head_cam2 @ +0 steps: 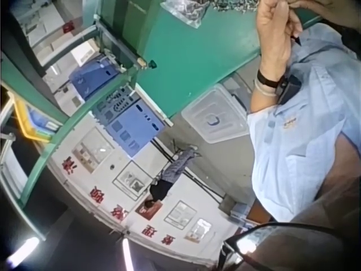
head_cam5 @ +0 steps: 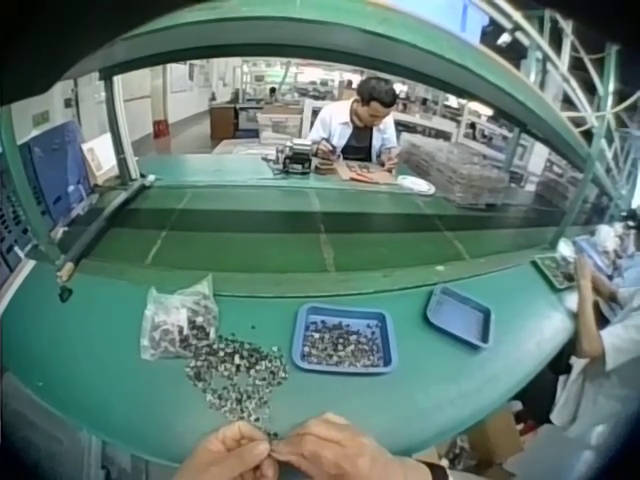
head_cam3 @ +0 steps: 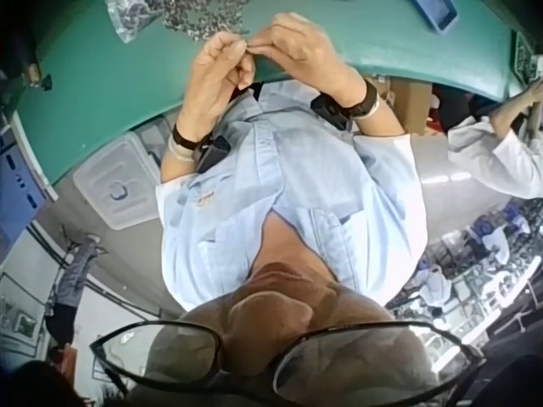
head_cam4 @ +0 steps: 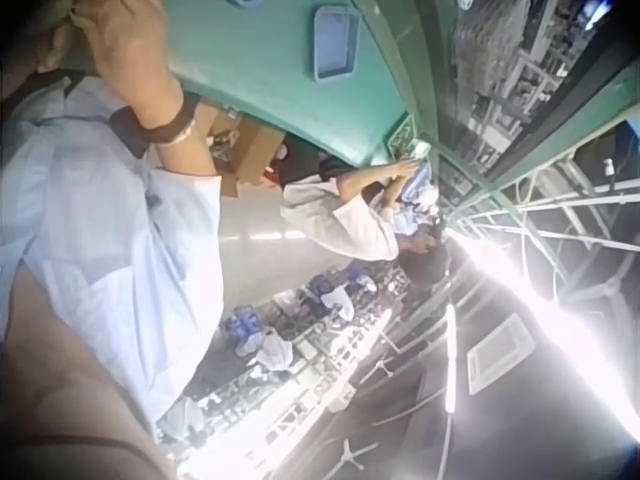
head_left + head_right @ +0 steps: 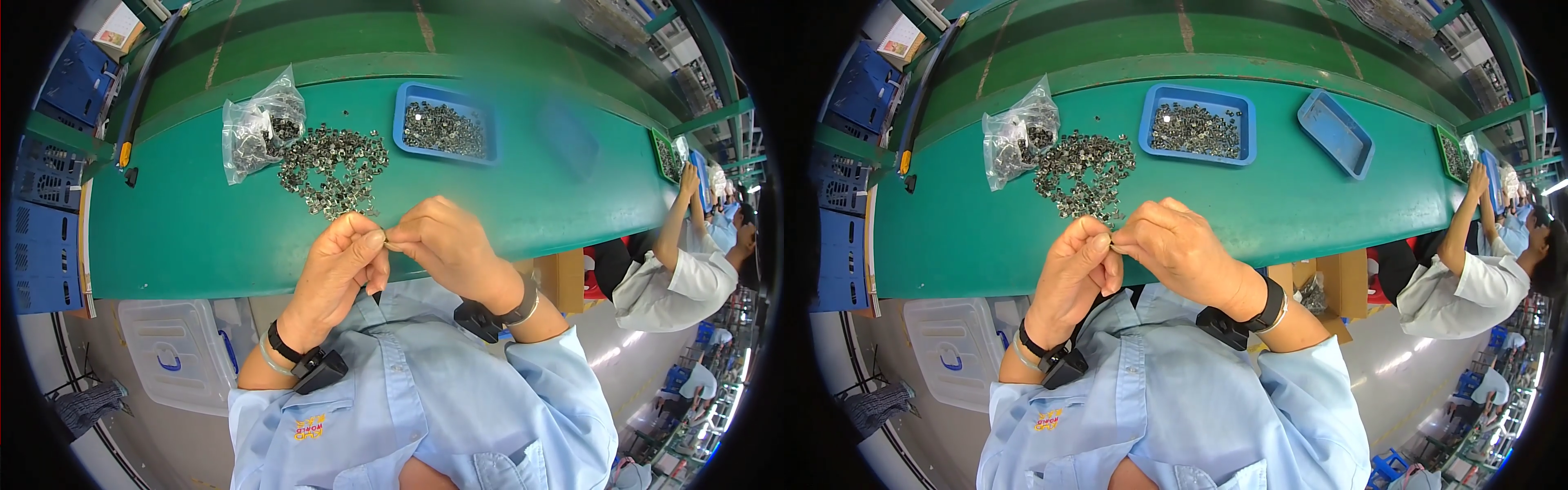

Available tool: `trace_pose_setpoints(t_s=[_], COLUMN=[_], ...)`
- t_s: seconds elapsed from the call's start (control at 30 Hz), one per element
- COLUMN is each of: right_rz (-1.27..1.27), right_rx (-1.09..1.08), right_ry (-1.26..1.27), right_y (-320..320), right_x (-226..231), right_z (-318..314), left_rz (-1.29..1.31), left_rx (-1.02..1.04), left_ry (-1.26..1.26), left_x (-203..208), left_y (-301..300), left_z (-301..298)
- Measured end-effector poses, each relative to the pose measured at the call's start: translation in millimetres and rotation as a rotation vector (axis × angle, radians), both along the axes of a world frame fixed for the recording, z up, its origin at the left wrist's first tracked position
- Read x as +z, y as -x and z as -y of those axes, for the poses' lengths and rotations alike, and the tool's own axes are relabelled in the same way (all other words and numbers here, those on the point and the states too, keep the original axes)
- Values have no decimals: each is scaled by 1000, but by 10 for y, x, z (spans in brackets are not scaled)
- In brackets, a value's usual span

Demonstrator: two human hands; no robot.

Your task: The person picks up a small metal component from a pile and joins it with another piece by hand. After pressing the parts together, the person places the assembled unit into a blue tray and repeats the process.

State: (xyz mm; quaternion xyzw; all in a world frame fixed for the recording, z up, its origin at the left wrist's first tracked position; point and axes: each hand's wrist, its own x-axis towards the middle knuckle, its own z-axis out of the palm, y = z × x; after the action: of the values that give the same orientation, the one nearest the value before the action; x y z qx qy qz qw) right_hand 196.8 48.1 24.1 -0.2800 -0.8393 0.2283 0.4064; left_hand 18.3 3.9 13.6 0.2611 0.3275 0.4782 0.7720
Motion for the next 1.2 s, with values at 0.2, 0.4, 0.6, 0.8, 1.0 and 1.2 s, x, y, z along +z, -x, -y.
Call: trace_pose_setpoints(t_s=[0.2,0.4,0.6,0.8,1.0,1.2], right_rz=[-6,45,27,-15,-130,-246], right_rx=[-26,-54,-76,-76,-68,-60], right_ry=[-8,39,40,36,140,266], right_y=[21,6,10,3,-10,-32], right_x=[-44,-21,-62,-99,-67,-75], right_z=[5,39,56,61,51,47], left_rz=[25,-21,-21,-49,-1,90], left_rx=[37,19,29,34,18,14], left_ry=[35,34,49,43,33,-1], left_x=[71,52,67,91,148,155], left_y=[0,-10,-38,-52,-70,-105], left_z=[5,2,-1,-1,-16,-1])
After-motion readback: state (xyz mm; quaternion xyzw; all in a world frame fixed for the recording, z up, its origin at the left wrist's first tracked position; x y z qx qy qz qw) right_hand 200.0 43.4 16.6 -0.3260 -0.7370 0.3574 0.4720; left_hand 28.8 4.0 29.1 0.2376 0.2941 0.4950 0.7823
